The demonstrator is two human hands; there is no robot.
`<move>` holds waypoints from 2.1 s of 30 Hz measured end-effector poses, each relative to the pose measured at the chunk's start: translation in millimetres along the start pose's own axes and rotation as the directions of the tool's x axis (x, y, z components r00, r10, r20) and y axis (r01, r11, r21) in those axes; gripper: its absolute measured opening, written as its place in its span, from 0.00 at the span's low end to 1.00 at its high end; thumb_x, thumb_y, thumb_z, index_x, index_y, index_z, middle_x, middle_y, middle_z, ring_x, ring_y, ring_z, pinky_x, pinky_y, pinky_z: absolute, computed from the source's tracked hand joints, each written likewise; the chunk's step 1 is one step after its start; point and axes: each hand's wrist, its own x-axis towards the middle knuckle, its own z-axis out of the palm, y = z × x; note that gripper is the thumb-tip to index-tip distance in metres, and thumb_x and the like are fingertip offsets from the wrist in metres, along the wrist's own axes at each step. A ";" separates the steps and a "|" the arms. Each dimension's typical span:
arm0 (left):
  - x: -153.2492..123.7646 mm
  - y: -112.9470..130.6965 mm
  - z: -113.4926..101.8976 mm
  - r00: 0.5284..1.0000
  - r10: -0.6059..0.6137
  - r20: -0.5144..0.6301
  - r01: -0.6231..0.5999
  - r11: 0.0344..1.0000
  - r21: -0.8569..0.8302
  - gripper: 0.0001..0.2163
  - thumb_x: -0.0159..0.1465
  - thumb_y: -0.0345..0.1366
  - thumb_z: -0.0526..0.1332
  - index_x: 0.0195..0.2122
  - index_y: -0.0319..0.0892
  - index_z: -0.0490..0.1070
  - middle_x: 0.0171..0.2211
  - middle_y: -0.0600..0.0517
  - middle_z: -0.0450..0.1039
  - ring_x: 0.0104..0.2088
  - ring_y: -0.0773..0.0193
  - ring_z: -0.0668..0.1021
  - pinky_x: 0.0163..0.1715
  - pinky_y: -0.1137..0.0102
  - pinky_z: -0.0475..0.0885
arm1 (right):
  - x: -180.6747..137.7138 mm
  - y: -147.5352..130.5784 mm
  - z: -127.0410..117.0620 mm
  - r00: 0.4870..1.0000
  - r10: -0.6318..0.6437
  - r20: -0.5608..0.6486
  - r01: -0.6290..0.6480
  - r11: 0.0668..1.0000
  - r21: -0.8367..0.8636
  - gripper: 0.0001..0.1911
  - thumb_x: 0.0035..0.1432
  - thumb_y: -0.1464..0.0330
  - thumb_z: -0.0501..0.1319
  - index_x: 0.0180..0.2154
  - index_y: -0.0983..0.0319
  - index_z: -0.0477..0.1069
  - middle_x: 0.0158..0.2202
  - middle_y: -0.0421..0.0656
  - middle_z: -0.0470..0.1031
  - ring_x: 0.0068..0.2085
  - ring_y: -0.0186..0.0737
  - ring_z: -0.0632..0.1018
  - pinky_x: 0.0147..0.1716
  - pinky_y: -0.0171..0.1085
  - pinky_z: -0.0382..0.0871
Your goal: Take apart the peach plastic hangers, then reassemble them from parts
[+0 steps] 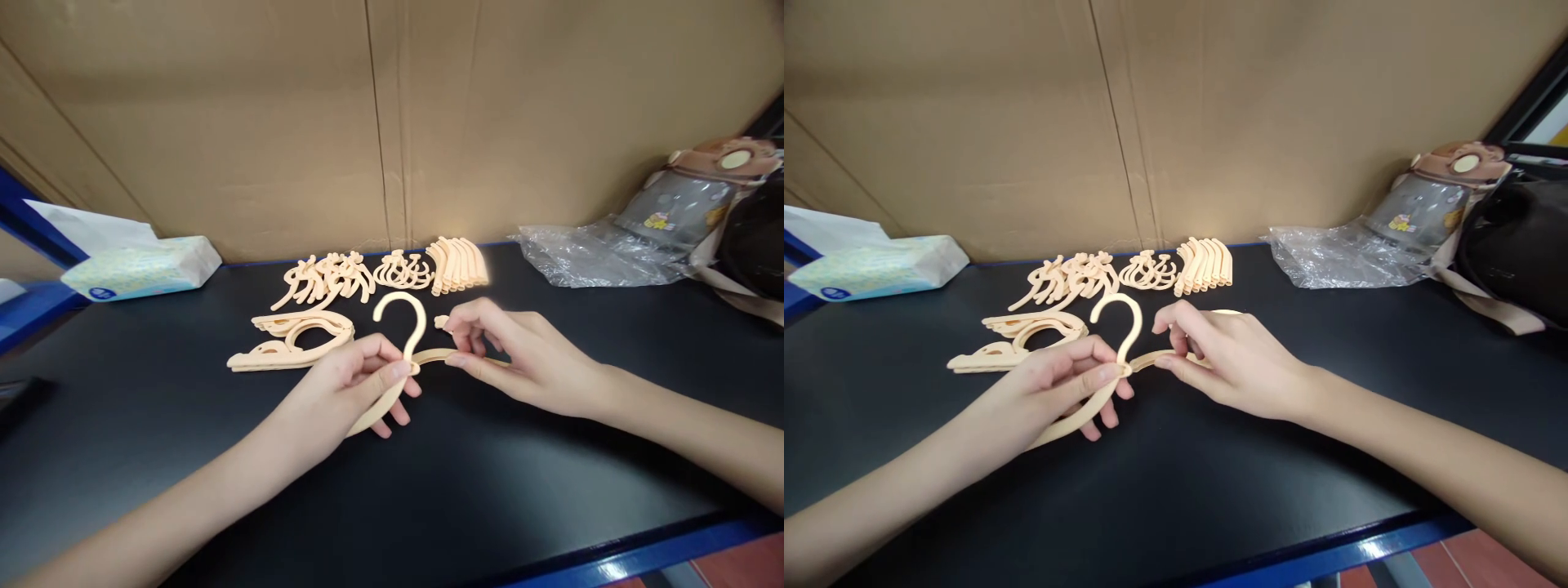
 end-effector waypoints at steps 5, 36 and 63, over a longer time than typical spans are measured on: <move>6.2 -2.0 -3.5 0.999 -0.016 -0.045 0.010 0.993 -0.115 0.09 0.65 0.40 0.58 0.34 0.39 0.66 0.35 0.50 0.74 0.27 0.68 0.77 0.22 0.73 0.76 | 1.7 6.3 -3.0 0.989 -0.119 0.088 0.141 0.937 -0.320 0.11 0.67 0.66 0.51 0.39 0.61 0.71 0.36 0.43 0.72 0.35 0.35 0.72 0.32 0.34 0.62; 9.2 -3.2 -6.8 0.988 -0.134 -0.081 0.117 0.975 -0.189 0.14 0.63 0.45 0.60 0.38 0.38 0.75 0.20 0.55 0.68 0.19 0.68 0.73 0.16 0.75 0.72 | 0.0 2.1 5.4 0.968 -0.019 0.249 0.081 0.967 -0.240 0.20 0.69 0.56 0.43 0.37 0.60 0.67 0.20 0.36 0.65 0.18 0.32 0.63 0.20 0.33 0.50; 8.6 -6.0 -13.9 0.987 -0.130 0.098 0.142 0.981 -0.133 0.18 0.65 0.45 0.58 0.51 0.41 0.73 0.17 0.55 0.71 0.17 0.71 0.72 0.17 0.80 0.71 | -2.9 -1.8 14.3 0.963 -0.163 0.217 0.241 0.878 -0.414 0.19 0.68 0.62 0.47 0.31 0.63 0.71 0.23 0.39 0.72 0.22 0.33 0.71 0.23 0.35 0.51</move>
